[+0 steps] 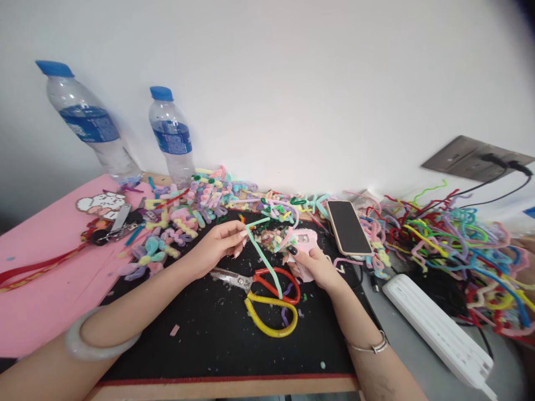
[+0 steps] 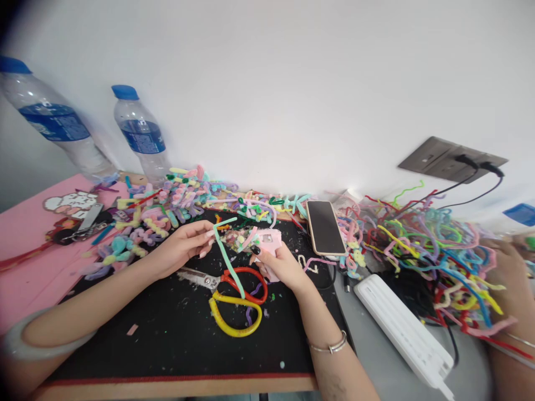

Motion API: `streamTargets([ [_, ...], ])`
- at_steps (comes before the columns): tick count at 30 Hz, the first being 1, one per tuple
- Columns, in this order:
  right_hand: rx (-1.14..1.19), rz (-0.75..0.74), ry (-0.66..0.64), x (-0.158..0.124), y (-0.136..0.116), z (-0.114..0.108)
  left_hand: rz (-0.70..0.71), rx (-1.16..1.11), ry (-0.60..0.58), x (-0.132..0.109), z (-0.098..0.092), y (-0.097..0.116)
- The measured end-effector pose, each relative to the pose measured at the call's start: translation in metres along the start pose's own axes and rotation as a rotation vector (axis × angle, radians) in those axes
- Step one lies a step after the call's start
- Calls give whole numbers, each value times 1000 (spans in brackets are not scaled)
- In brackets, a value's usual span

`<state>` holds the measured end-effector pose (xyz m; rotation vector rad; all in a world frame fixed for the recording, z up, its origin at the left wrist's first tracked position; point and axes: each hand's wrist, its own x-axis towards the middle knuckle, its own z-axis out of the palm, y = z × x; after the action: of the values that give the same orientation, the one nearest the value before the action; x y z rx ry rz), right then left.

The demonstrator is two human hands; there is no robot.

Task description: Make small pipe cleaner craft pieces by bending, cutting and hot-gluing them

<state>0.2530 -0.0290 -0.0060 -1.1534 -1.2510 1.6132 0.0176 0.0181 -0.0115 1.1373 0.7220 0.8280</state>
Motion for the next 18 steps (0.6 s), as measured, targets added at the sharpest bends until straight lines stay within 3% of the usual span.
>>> streamTargets([
  [18, 6, 6, -11, 0, 0, -2, 5, -6, 2, 0, -1, 0],
])
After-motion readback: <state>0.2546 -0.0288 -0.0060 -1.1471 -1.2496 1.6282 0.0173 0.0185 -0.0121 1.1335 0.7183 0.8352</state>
